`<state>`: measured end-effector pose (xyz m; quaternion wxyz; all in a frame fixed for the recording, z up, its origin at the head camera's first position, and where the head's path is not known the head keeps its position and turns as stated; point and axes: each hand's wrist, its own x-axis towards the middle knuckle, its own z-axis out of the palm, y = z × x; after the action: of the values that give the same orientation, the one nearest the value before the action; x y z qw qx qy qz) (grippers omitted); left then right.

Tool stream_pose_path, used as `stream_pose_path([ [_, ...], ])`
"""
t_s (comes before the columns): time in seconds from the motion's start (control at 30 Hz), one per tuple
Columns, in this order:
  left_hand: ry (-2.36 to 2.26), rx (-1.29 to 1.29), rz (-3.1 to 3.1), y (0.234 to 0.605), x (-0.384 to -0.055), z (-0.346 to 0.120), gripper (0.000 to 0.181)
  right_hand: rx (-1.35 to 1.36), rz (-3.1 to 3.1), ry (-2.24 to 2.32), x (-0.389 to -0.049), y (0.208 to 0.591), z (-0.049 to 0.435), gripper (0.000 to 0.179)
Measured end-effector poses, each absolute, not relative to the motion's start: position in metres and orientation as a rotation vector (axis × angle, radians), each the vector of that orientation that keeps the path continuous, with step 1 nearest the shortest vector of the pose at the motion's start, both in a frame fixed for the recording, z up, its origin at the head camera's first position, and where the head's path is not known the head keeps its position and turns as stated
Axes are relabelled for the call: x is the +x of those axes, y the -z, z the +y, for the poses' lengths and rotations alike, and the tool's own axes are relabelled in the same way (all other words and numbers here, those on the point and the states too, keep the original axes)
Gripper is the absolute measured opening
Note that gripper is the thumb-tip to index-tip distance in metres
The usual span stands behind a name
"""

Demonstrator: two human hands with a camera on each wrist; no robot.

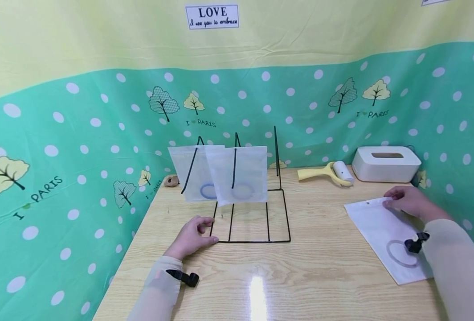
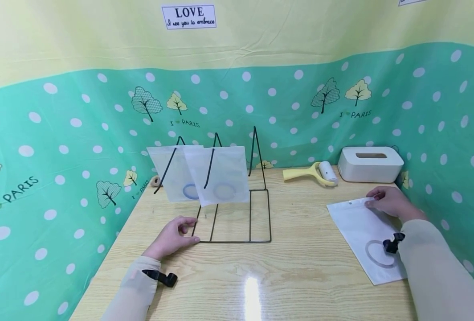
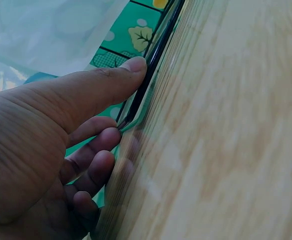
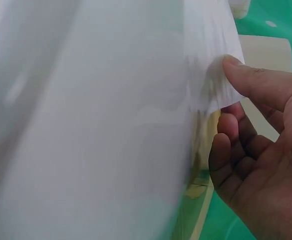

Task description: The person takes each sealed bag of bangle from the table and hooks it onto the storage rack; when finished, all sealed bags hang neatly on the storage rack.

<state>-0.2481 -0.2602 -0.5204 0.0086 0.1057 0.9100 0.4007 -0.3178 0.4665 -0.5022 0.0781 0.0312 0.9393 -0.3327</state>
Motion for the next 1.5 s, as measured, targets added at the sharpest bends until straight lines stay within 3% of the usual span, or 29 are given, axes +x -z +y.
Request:
stream_pose_path([
  [0.27,-1.254,0.324,2.837,0.519,-0.247,-0.260,0.065,0.061,2.878,1.107,-0.305,0.496,0.466,0.037],
  [1.1,-1.245,0.344,2.848,0.522,-0.247,-0.260,0.065,-0.052,3.040,1.408,-0.260,0.420,0.437,0.029],
  [1.37,-1.247,0.326,2.848,0.521,-0.247,-0.260,0.066,0.008,3.095,1.477,-0.251,0.405,0.424,0.036],
  [1.5,-1.242,0.323,2.850,0.520,-0.246,-0.260,0.066,-0.057,3.112,1.424,-0.243,0.392,0.418,0.029],
])
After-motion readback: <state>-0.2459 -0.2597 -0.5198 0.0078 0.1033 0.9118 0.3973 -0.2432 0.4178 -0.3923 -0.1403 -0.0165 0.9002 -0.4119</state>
